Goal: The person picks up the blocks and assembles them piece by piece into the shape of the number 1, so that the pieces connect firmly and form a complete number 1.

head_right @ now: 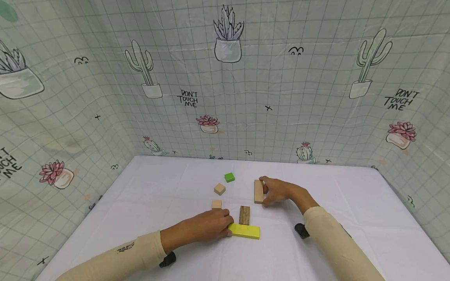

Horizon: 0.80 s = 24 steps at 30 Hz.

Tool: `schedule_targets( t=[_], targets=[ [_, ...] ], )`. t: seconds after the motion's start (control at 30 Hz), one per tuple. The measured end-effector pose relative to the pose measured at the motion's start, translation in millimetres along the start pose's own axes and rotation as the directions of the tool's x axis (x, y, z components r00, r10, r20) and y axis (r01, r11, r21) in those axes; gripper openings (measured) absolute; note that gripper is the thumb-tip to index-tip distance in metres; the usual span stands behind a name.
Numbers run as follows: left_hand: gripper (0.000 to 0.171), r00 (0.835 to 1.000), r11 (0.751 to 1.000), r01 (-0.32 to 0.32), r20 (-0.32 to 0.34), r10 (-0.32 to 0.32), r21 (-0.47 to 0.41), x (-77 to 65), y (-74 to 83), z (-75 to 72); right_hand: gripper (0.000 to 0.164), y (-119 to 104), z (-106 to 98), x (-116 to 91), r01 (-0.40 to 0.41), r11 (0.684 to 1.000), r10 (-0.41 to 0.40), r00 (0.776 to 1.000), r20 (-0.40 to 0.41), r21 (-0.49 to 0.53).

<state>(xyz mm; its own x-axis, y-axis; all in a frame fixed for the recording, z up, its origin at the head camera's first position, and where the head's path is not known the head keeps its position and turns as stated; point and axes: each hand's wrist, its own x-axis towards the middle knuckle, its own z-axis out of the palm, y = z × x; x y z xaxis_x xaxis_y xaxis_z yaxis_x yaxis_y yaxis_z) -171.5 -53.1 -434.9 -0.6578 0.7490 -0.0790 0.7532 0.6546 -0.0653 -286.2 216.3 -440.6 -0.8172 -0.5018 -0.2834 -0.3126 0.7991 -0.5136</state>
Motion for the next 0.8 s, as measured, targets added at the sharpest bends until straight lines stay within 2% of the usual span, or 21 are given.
schedule_targets(
  t=[0.8],
  targets=[
    [0.031,1.0,1.0,-0.024,0.0,0.024,0.006,-1.3,-1.9,-4.8,0.094,-3.0,-0.7,0.9,0.019,1.0,-0.019,1.0,0.003,0.003]
  ],
)
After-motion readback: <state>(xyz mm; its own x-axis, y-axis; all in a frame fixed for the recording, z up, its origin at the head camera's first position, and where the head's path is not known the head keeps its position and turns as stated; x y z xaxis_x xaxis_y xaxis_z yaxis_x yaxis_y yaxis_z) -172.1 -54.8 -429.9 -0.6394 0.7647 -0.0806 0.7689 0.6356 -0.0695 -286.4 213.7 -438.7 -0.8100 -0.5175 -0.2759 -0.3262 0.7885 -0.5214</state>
